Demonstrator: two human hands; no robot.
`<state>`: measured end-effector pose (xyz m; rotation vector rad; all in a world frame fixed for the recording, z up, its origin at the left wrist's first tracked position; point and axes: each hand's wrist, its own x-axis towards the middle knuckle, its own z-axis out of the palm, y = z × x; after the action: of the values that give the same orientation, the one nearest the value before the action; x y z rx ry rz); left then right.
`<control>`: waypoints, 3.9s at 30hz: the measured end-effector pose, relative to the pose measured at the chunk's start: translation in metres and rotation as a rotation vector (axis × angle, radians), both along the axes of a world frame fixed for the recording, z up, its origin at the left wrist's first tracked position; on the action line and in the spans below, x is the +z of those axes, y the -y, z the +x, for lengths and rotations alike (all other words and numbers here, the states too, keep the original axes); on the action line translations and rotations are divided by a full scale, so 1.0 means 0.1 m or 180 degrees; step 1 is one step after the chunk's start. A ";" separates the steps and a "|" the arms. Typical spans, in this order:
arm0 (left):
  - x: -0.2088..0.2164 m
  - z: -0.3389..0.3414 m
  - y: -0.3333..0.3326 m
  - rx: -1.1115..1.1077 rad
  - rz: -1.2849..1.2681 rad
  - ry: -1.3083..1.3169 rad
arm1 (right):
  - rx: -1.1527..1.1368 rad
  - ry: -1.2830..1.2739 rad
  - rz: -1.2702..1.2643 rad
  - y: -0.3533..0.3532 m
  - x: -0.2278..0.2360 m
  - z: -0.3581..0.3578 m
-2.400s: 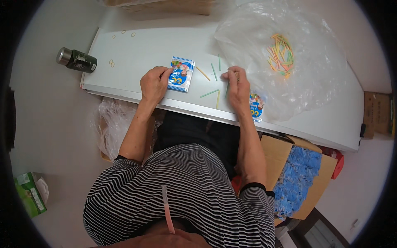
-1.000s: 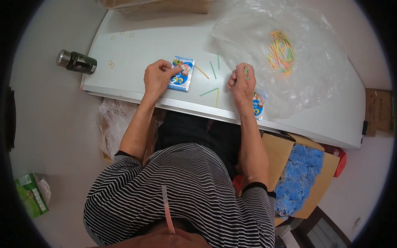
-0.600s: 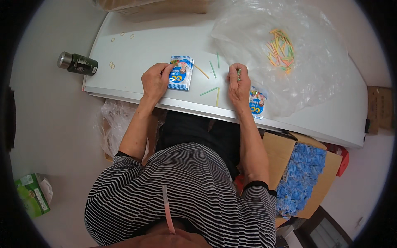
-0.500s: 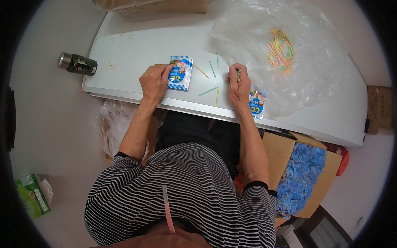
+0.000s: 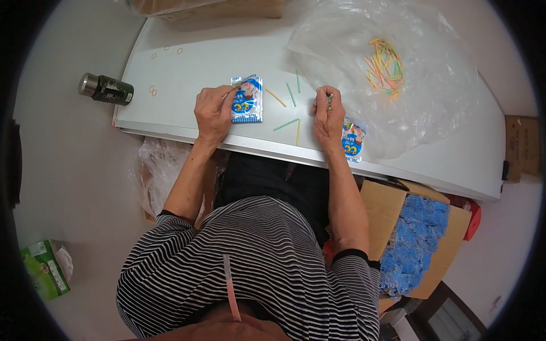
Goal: Packaging bunches of thin incense sticks into small plastic packets.
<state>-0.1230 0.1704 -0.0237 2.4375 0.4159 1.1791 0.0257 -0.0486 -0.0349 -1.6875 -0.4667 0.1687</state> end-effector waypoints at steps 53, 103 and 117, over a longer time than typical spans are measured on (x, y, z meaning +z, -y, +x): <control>0.55 0.37 0.78 -0.2430 -0.3455 -0.1416 | 0.0910 -0.1145 0.2744 -0.06 0.89 0.02; 0.45 0.35 0.17 -0.1272 -0.4311 0.0592 | 0.2670 0.1925 -0.2520 0.14 0.72 0.02; 0.44 0.21 0.25 -0.1783 -0.4671 0.0169 | 0.2549 0.2881 -0.2742 0.15 0.45 0.06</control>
<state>-0.1017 0.1452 0.0202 1.0869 0.3380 0.3619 0.0320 -0.0635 0.0099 -2.2606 -1.9688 0.1882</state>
